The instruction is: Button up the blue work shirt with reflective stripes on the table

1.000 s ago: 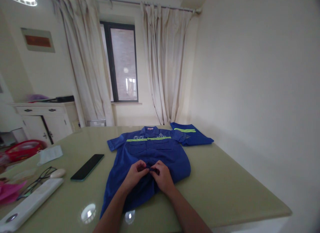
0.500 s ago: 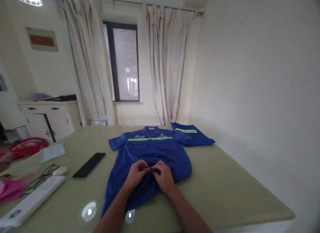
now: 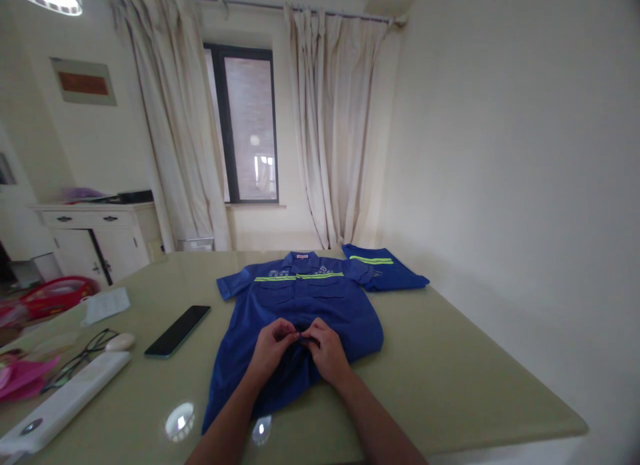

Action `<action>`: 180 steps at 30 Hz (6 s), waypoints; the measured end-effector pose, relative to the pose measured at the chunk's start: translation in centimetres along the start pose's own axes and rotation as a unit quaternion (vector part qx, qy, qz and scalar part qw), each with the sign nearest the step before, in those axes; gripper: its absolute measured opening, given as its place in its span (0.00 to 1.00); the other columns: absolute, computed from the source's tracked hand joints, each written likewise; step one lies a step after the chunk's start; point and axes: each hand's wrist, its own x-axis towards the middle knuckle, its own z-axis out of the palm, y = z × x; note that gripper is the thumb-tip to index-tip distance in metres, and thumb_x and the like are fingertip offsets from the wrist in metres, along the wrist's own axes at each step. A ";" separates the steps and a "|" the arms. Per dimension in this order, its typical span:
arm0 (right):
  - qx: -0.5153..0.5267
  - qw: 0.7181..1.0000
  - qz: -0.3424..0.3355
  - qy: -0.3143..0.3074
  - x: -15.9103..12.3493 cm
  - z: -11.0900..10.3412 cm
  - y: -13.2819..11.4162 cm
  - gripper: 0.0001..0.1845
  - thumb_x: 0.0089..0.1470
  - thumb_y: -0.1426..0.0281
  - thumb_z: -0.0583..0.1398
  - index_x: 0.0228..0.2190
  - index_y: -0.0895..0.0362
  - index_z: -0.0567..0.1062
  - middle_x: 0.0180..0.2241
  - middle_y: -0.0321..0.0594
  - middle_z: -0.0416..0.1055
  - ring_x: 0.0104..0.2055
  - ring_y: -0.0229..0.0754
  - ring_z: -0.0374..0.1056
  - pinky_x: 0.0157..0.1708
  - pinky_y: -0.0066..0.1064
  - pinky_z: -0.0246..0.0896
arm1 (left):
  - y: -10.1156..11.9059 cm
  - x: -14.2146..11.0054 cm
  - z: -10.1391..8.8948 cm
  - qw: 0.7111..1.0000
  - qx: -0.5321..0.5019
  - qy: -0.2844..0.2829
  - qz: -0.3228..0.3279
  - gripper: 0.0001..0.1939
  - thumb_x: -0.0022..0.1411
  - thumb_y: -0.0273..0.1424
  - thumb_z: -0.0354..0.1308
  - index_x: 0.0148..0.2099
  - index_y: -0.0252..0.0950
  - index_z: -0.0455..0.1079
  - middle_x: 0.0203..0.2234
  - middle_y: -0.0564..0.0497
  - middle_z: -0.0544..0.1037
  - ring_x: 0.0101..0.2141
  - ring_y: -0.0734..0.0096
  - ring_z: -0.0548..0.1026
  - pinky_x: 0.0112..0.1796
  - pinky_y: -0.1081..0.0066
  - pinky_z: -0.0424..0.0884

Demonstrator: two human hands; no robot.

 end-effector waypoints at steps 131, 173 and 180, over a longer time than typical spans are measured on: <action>0.076 0.988 0.094 0.099 0.2 1.1 0.3 0.05 0.54 0.69 0.60 0.27 0.56 0.73 0.23 0.33 0.68 0.26 0.39 0.64 0.28 0.28 0.57 | 2.0 -0.7 0.3 0.989 0.128 -0.032 0.067 0.13 0.62 0.41 0.60 0.34 0.37 0.74 0.28 0.52 0.78 0.31 0.66 0.74 0.34 0.71 0.68; 0.004 0.993 0.075 0.088 -0.1 0.9 0.0 0.05 0.56 0.69 0.60 0.29 0.55 0.75 0.26 0.36 0.71 0.28 0.39 0.66 0.29 0.27 0.58 | 1.5 -0.6 0.3 0.986 0.147 -0.012 0.075 0.11 0.62 0.40 0.58 0.35 0.37 0.72 0.30 0.50 0.76 0.33 0.64 0.74 0.37 0.67 0.70; -0.003 0.992 0.079 0.098 -0.1 0.8 -0.4 0.05 0.56 0.69 0.60 0.29 0.55 0.74 0.25 0.35 0.70 0.27 0.39 0.66 0.29 0.28 0.58 | 2.2 -0.8 0.1 0.981 0.154 -0.032 0.115 0.08 0.61 0.37 0.60 0.34 0.39 0.74 0.35 0.46 0.77 0.39 0.60 0.74 0.44 0.62 0.71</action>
